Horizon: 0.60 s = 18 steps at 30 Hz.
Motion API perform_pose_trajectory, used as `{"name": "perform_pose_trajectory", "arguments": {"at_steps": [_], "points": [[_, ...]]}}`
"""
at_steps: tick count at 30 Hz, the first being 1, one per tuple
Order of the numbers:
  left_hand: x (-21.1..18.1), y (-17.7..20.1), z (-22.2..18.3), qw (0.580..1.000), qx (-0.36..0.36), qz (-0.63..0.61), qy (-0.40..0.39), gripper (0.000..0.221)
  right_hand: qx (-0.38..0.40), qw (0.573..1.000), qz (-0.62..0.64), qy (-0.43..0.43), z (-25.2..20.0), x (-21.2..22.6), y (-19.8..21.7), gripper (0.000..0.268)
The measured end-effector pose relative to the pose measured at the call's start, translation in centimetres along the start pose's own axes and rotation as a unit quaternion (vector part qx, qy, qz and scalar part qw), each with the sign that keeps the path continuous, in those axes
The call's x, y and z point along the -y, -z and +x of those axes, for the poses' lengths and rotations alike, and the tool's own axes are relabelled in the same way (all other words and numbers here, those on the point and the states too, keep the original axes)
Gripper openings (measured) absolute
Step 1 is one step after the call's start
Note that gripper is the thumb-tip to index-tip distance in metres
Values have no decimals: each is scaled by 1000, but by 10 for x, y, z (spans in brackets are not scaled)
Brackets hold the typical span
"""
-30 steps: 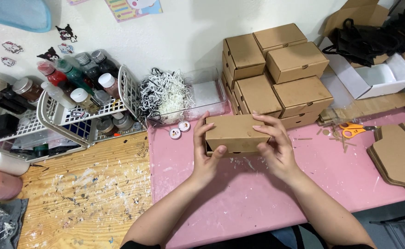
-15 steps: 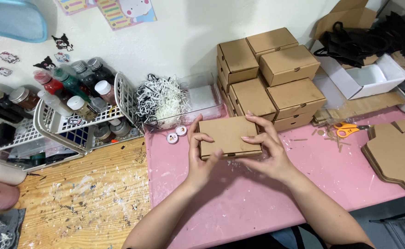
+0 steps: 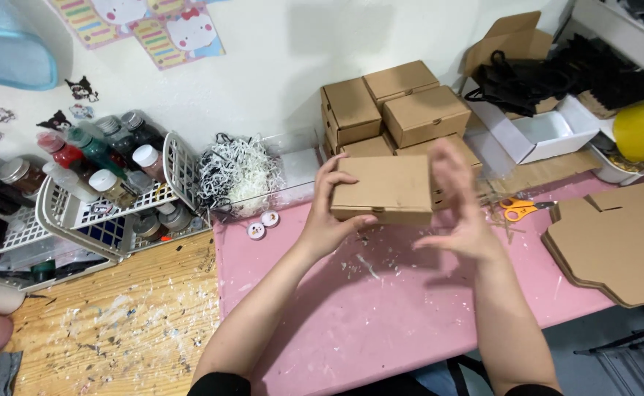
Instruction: Packing small items into cardboard boxes using shredded paper as filler.
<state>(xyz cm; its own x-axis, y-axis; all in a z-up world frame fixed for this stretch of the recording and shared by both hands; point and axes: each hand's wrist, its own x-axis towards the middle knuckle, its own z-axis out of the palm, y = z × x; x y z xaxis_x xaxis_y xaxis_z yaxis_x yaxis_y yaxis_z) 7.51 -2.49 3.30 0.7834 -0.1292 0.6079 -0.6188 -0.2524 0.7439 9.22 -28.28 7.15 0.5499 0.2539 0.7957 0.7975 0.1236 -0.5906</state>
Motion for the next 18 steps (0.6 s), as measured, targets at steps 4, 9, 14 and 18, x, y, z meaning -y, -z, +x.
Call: {"name": "perform_pose_trajectory", "arguments": {"at_steps": [4, 9, 14, 18], "points": [[26, 2, 37, 998, 59, -4, -16, 66, 14, 994, -112, -12, -28, -31, -11, 85], [40, 25, 78, 940, 26, 339, -38, 67, -90, 919, -366, -110, -31, -40, -43, 90], [57, 22, 81, 916, 55, 397, 13, 72, -6, 870, -458, -182, -27, -52, -60, 93], [70, 16, 69, 978, -19, 204, 23, 75, 63, 813, -561, -141, -34, -73, -66, 84]]}}
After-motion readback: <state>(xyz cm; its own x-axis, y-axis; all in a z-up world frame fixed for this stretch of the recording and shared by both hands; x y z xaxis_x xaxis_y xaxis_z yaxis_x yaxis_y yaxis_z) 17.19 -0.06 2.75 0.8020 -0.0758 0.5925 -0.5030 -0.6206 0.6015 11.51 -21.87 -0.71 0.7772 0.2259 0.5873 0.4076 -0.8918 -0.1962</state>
